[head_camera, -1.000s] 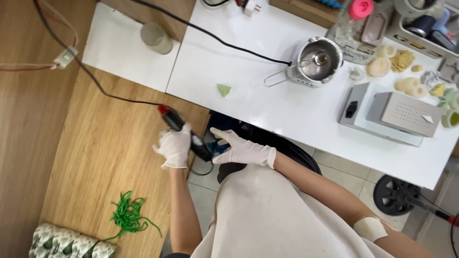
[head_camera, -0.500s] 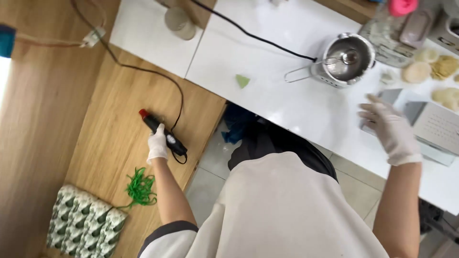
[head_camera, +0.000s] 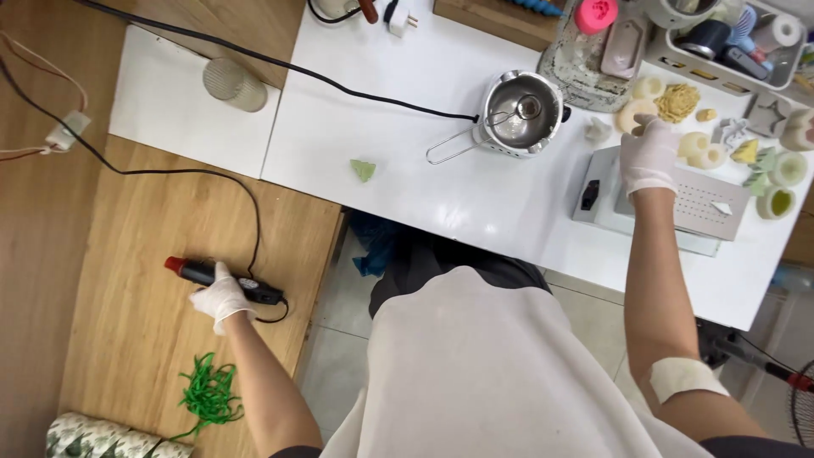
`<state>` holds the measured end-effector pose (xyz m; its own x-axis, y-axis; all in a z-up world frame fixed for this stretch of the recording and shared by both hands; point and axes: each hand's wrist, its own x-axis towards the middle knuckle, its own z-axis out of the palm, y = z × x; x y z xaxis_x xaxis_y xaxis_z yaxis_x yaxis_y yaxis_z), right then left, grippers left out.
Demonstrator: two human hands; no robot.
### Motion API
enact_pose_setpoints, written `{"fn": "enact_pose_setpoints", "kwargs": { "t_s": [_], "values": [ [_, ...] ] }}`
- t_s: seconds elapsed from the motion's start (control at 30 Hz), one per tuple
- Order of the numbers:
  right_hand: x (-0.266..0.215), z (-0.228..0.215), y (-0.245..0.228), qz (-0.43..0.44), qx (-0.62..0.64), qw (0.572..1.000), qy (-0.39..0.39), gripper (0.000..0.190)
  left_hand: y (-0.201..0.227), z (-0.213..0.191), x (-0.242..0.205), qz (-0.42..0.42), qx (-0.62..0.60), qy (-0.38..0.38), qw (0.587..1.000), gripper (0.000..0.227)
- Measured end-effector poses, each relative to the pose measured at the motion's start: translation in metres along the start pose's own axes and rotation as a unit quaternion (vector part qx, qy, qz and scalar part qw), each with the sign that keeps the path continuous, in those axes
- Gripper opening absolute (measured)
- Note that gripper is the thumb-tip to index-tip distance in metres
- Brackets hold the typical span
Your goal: The person holds a green tree-shaped candle and works over a metal melting pot on the table, rotating and pressing the candle while heating its surface. They then use a heat gun to blow hot air over the candle's surface and finish by peeling and pressing the softened wax edges by hand.
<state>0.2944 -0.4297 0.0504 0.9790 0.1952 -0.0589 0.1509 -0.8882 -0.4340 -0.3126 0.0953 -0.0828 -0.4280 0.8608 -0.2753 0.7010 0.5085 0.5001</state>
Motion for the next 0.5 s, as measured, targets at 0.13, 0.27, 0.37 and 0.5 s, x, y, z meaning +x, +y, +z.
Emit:
{"fn": "enact_pose_setpoints", "kwargs": {
  "t_s": [0.13,0.27,0.37,0.5],
  "values": [
    [0.024,0.055,0.007,-0.087,-0.036,0.996,-0.003,0.04,0.065,-0.037,-0.076,-0.017,0.085,0.05,0.995,0.085],
    [0.045,0.109,0.045,-0.163,-0.134,0.978,-0.011,0.025,0.079,-0.012,-0.12,0.227,0.088,0.046,0.969,0.076],
    [0.037,0.121,0.034,-0.159,-0.213,0.964,-0.026,0.016,0.133,-0.008,-0.188,0.343,0.078,-0.119,0.929,0.072],
    [0.024,0.127,0.033,-0.159,-0.303,0.939,0.018,0.019,0.178,0.039,-0.238,0.473,0.115,-0.261,0.834,0.077]
  ]
}}
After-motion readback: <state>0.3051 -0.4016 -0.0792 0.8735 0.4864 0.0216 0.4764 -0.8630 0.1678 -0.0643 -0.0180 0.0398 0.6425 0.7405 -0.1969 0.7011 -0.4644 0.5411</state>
